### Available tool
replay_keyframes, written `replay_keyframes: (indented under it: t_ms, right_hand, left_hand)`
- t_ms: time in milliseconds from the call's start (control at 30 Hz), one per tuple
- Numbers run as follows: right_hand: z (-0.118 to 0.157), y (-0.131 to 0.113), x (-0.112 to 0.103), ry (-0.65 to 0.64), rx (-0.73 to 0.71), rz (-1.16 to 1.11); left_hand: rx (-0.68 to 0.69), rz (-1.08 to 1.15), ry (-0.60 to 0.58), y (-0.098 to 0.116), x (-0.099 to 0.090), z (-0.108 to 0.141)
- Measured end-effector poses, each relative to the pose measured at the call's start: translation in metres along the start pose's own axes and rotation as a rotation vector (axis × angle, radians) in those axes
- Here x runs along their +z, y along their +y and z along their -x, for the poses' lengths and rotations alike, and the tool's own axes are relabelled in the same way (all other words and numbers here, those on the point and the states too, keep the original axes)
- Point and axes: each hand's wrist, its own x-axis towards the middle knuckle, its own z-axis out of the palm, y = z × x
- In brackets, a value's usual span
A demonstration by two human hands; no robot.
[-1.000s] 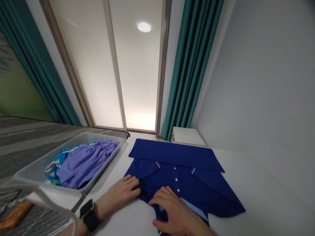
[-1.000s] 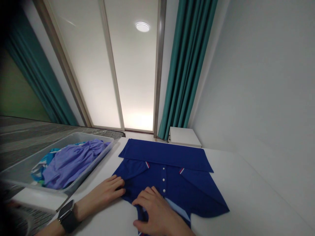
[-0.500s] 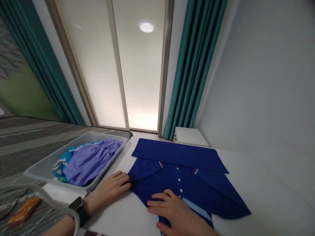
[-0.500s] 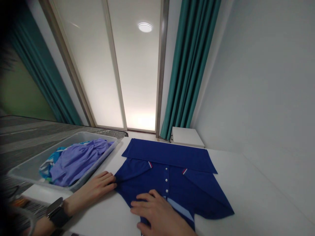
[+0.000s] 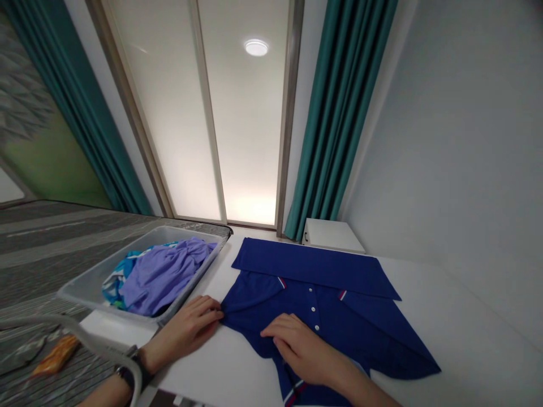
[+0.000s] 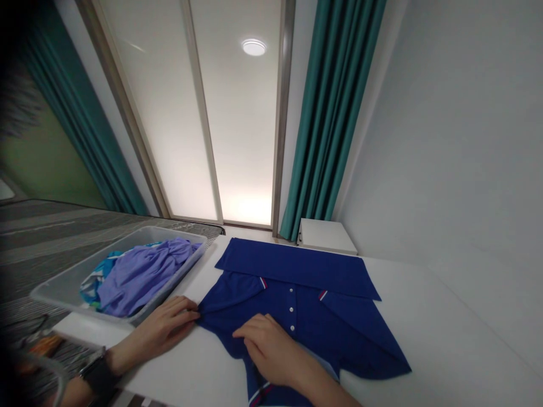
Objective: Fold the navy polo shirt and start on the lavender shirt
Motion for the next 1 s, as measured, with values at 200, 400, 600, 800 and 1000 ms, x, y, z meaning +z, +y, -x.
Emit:
replay_keyframes:
  t_ms: [200,400,600,800,1000]
  right_hand:
    - [-0.036,0.006,0.018,0.055,-0.031,0.25]
    - [-0.038,0.019,0.039,-0.11,-0.037,0.251]
    - [-0.036,0.014,0.031,-0.14,-0.041,0.229]
    - [-0.031,0.0,0.025,-0.199,-0.156,0.171]
    - [-0.028,-0.007,0.026,-0.239,-0.166,0.162]
  left_hand:
    - [-0.097,0.074,0.021,0.002,0.003,0.004]
    - [-0.129,0.079,0.003,0.002,0.004,0.004]
    - [-0.124,0.091,0.017,0.005,0.002,0.003]
    - [-0.211,0.124,0.035,0.005,0.006,-0.002]
    - [-0.461,0.099,0.117,0.01,0.025,-0.01]
